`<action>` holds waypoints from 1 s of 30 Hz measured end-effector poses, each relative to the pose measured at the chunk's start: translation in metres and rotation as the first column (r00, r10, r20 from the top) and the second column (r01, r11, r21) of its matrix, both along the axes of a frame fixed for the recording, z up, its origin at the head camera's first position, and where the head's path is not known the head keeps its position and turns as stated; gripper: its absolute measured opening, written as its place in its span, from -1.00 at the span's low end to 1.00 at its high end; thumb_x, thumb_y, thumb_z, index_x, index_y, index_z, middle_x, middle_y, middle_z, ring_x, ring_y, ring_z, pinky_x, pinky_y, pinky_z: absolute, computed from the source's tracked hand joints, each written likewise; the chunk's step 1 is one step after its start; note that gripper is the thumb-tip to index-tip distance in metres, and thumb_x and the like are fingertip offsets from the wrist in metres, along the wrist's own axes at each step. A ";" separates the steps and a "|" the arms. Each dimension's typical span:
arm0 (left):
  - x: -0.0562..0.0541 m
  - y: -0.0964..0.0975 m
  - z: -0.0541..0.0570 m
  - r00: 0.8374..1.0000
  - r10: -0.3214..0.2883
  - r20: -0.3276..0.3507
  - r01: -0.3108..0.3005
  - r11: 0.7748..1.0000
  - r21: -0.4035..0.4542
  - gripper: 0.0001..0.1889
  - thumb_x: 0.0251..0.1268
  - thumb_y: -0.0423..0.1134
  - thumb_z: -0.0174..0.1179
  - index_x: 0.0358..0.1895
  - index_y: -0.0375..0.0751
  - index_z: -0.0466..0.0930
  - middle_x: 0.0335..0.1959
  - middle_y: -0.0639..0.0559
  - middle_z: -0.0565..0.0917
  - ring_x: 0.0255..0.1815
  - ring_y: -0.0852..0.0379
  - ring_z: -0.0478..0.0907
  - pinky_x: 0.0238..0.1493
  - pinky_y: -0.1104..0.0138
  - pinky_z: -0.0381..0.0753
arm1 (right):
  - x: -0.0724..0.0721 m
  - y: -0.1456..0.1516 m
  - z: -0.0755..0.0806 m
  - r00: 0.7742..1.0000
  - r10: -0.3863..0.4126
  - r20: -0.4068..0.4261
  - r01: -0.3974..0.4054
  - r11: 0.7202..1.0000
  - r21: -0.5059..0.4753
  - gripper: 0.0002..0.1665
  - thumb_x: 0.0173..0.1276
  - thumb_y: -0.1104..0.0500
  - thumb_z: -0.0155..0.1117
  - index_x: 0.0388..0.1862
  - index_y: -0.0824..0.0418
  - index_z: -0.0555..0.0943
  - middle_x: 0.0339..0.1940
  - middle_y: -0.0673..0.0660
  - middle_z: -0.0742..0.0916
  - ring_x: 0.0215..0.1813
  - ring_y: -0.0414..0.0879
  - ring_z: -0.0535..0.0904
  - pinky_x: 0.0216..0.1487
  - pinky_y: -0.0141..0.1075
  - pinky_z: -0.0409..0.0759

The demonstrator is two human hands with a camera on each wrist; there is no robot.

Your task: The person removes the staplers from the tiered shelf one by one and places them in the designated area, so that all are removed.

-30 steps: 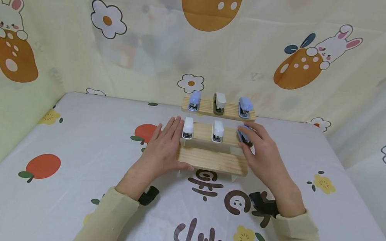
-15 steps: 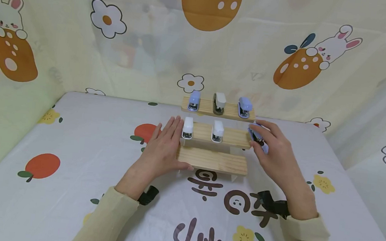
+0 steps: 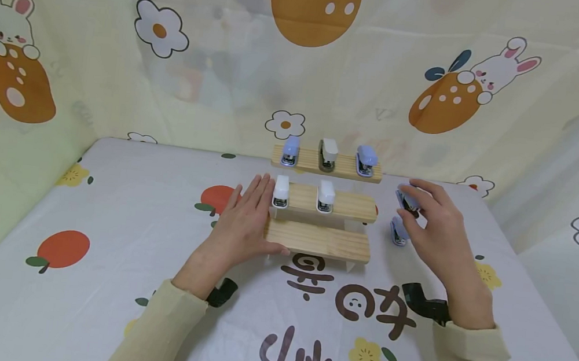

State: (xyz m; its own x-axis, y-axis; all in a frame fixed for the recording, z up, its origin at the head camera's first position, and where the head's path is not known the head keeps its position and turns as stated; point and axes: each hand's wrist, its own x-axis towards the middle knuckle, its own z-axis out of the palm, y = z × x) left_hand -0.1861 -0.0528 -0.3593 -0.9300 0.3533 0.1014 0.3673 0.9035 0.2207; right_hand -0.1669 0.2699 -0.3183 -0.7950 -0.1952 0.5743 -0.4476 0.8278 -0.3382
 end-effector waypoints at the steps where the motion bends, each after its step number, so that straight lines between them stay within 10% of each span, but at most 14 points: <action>1: 0.000 0.000 0.000 1.000 0.000 0.000 0.000 1.000 0.000 0.44 -0.21 0.43 0.44 0.61 -0.24 -0.26 0.66 -0.10 -0.12 0.68 -0.02 -0.22 0.64 -0.01 -0.20 | 0.000 0.002 0.000 1.000 -0.012 0.013 0.012 1.000 -0.002 -0.46 0.18 0.49 0.38 0.18 0.36 0.59 0.26 0.31 0.57 0.11 0.17 0.59 0.15 -0.40 0.63; 6: 0.000 0.000 0.000 1.000 0.002 0.006 -0.002 1.000 0.002 0.44 -0.21 0.42 0.45 0.61 -0.23 -0.26 0.66 -0.10 -0.13 0.68 -0.02 -0.23 0.64 0.00 -0.20 | -0.001 0.009 -0.001 0.995 -0.059 0.083 0.060 0.998 -0.008 -0.47 0.23 0.44 0.37 0.21 0.36 0.57 0.30 0.33 0.53 0.17 0.22 0.53 0.12 -0.02 0.63; 11: -0.001 0.001 0.000 1.000 0.004 0.009 -0.004 1.000 0.003 0.44 -0.22 0.42 0.45 0.61 -0.23 -0.26 0.66 -0.09 -0.14 0.68 -0.02 -0.23 0.64 0.00 -0.20 | -0.003 0.019 -0.004 0.997 -0.058 0.058 0.060 0.998 -0.023 -0.49 0.21 0.45 0.38 0.18 0.37 0.59 0.26 0.34 0.55 0.12 0.22 0.56 0.09 -0.83 0.33; 15: 0.000 0.001 0.000 1.000 0.007 0.009 -0.007 1.000 -0.002 0.44 -0.22 0.42 0.45 0.61 -0.23 -0.26 0.66 -0.10 -0.14 0.68 -0.02 -0.23 0.64 0.00 -0.20 | -0.003 0.026 -0.005 0.995 -0.078 0.069 0.081 0.996 -0.033 -0.49 0.20 0.46 0.38 0.17 0.40 0.59 0.25 0.36 0.55 0.10 0.25 0.56 0.04 -0.87 0.28; 21: 0.000 0.001 0.000 1.000 0.011 0.011 -0.011 1.000 -0.007 0.45 -0.22 0.43 0.45 0.61 -0.23 -0.25 0.66 -0.10 -0.14 0.68 -0.02 -0.23 0.64 0.00 -0.20 | -0.004 0.036 -0.009 0.983 -0.125 0.137 0.131 0.991 -0.035 -0.50 0.24 0.43 0.37 0.19 0.41 0.57 0.28 0.36 0.52 0.13 0.26 0.55 0.12 -0.71 0.47; 30: 0.000 0.001 -0.001 1.000 0.007 -0.004 -0.007 1.000 0.002 0.44 -0.23 0.43 0.45 0.61 -0.24 -0.22 0.66 -0.10 -0.12 0.68 -0.03 -0.22 0.64 -0.01 -0.19 | -0.009 0.048 -0.020 0.969 -0.143 0.200 0.152 0.988 -0.029 -0.52 0.27 0.42 0.34 0.18 0.46 0.54 0.28 0.44 0.49 0.15 0.37 0.52 0.07 0.24 0.52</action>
State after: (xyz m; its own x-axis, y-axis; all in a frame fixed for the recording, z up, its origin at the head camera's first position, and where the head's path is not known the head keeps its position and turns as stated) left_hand -0.1863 -0.0520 -0.3604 -0.9320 0.3465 0.1062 0.3619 0.9056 0.2212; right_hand -0.1755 0.3174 -0.3382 -0.9112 -0.0453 0.4094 -0.2429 0.8619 -0.4451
